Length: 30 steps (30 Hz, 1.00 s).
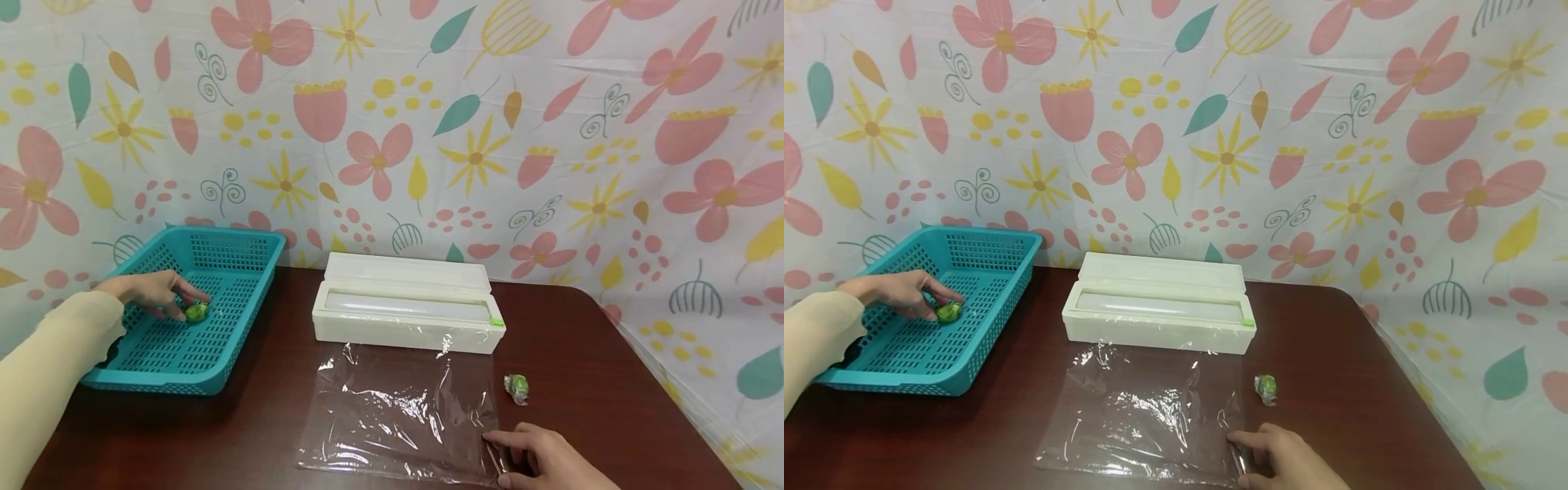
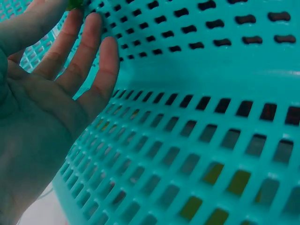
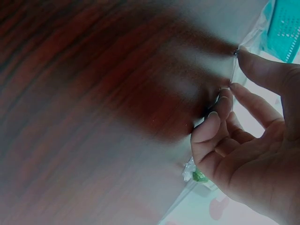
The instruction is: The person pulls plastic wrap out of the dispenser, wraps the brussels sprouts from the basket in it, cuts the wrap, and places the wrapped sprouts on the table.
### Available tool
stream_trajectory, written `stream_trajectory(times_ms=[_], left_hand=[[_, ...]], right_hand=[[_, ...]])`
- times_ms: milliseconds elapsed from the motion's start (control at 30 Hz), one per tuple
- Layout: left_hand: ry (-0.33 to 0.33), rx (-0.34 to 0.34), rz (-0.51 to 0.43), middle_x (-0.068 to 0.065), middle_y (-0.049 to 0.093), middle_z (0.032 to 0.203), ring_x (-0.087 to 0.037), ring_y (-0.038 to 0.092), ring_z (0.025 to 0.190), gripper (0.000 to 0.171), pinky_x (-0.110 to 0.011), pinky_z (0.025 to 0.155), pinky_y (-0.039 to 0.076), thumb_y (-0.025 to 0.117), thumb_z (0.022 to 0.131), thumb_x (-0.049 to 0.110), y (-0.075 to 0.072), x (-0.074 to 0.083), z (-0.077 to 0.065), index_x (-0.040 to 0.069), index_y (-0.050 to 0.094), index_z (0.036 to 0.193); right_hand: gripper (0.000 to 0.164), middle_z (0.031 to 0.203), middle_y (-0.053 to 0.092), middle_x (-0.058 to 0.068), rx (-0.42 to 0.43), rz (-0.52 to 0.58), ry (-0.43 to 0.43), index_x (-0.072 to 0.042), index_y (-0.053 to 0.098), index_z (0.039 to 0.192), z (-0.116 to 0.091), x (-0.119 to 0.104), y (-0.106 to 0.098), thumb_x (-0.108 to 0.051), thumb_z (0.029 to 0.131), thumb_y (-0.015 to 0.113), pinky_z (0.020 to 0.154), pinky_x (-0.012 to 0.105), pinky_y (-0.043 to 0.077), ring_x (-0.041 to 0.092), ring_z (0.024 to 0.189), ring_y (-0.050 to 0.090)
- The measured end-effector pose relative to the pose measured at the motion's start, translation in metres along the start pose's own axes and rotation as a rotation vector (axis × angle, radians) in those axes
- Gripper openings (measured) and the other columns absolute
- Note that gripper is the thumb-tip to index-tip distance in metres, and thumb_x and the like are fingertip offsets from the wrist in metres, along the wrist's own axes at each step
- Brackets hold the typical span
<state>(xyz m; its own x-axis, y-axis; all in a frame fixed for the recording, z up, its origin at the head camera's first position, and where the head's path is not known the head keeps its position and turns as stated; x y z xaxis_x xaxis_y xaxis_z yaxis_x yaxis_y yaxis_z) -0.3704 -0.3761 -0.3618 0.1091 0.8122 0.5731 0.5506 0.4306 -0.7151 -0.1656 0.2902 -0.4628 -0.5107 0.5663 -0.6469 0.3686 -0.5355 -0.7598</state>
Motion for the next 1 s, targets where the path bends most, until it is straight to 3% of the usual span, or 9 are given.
stream_trajectory(times_ms=[133, 267, 500, 567, 633, 733, 833, 867, 1000], left_hand=[[0.013, 0.002, -0.01, -0.04, 0.051, 0.143, -0.05, 0.055, 0.128, 0.055, -0.041, 0.067, 0.054, 0.077, 0.091, -0.003, 0.002, -0.002, 0.0, -0.001, 0.061, 0.144], [0.032, -0.007, -0.012, -0.04, 0.051, 0.144, -0.057, 0.043, 0.136, 0.053, -0.043, 0.071, 0.056, 0.077, 0.092, -0.002, 0.002, -0.001, 0.001, -0.001, 0.063, 0.142], [0.049, -0.002, -0.018, -0.038, 0.054, 0.14, -0.051, 0.051, 0.131, 0.05, -0.041, 0.068, 0.055, 0.078, 0.091, -0.001, 0.004, -0.001, 0.001, -0.002, 0.065, 0.139], [0.051, 0.0, -0.025, -0.038, 0.055, 0.138, -0.041, 0.064, 0.105, 0.049, -0.038, 0.064, 0.053, 0.077, 0.091, -0.002, 0.004, 0.0, 0.0, -0.003, 0.065, 0.139], [0.061, 0.011, -0.023, -0.038, 0.056, 0.137, -0.028, 0.063, 0.081, 0.049, -0.036, 0.062, 0.052, 0.076, 0.092, -0.002, 0.003, 0.001, -0.001, -0.004, 0.064, 0.139], [0.107, 0.036, -0.034, -0.037, 0.057, 0.135, -0.026, 0.064, 0.078, 0.048, -0.036, 0.062, 0.054, 0.075, 0.093, -0.003, 0.0, 0.006, -0.004, -0.007, 0.063, 0.139], [0.154, 0.062, -0.042, -0.036, 0.056, 0.138, -0.038, 0.067, 0.11, 0.048, -0.04, 0.074, 0.06, 0.074, 0.094, -0.002, -0.005, 0.012, -0.011, -0.01, 0.061, 0.139], [0.162, 0.068, -0.057, -0.035, 0.057, 0.138, -0.042, 0.065, 0.116, 0.048, -0.041, 0.076, 0.06, 0.075, 0.094, -0.002, -0.007, 0.015, -0.013, -0.009, 0.062, 0.139], [0.164, 0.083, -0.09, -0.034, 0.054, 0.143, -0.038, 0.069, 0.113, 0.048, -0.043, 0.083, 0.061, 0.075, 0.095, 0.0, -0.011, 0.023, -0.022, -0.007, 0.062, 0.14]], right_hand=[[0.047, 0.086, 0.049, -0.018, -0.016, -0.007, -0.006, -0.01, 0.07, 0.137, 0.002, -0.01, -0.002, -0.019, 0.093, 0.083, 0.052, 0.023, 0.043, -0.002, 0.068, 0.045], [0.047, 0.085, 0.047, -0.019, -0.011, -0.016, -0.023, -0.008, 0.07, 0.137, 0.002, -0.013, -0.004, -0.018, 0.093, 0.083, 0.051, 0.023, 0.042, -0.003, 0.068, 0.043], [0.049, 0.084, 0.048, -0.02, -0.004, -0.008, 0.007, -0.022, 0.069, 0.142, -0.001, 0.029, 0.008, -0.028, 0.095, 0.081, 0.052, 0.02, 0.04, -0.004, 0.067, 0.043], [0.048, 0.085, 0.048, -0.02, -0.008, 0.003, 0.012, -0.022, 0.069, 0.142, -0.002, 0.032, 0.009, -0.028, 0.095, 0.081, 0.052, 0.02, 0.04, -0.004, 0.067, 0.043], [0.048, 0.085, 0.048, -0.019, -0.02, 0.016, 0.019, -0.02, 0.068, 0.142, -0.001, 0.028, 0.008, -0.027, 0.096, 0.08, 0.052, 0.021, 0.041, -0.003, 0.067, 0.043], [0.047, 0.085, 0.049, -0.02, -0.024, 0.008, 0.031, -0.019, 0.07, 0.141, -0.001, 0.023, 0.007, -0.028, 0.096, 0.081, 0.052, 0.021, 0.043, -0.004, 0.067, 0.044], [0.046, 0.086, 0.049, -0.021, -0.029, 0.031, 0.04, -0.018, 0.07, 0.14, -0.001, 0.016, 0.005, -0.028, 0.096, 0.08, 0.054, 0.02, 0.044, -0.005, 0.066, 0.044], [0.045, 0.086, 0.048, -0.02, -0.032, 0.023, 0.027, -0.012, 0.07, 0.139, 0.0, 0.006, 0.002, -0.023, 0.096, 0.08, 0.053, 0.021, 0.044, -0.004, 0.066, 0.043], [0.044, 0.087, 0.048, -0.018, -0.031, 0.054, -0.015, -0.002, 0.068, 0.138, 0.0, -0.009, -0.003, -0.013, 0.096, 0.079, 0.052, 0.023, 0.043, -0.003, 0.065, 0.042]])
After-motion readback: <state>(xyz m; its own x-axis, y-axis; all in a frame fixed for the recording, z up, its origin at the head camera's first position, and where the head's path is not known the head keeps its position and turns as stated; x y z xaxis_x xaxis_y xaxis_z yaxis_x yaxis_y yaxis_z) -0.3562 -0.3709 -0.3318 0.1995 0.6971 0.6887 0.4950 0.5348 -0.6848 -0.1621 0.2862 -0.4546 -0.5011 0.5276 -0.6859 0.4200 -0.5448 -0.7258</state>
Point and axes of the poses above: each hand's wrist, its own z-axis towards the middle knuckle, its own y-axis out of the palm, x = y × z, the point moved 4 cm from there along z, towards the middle knuckle
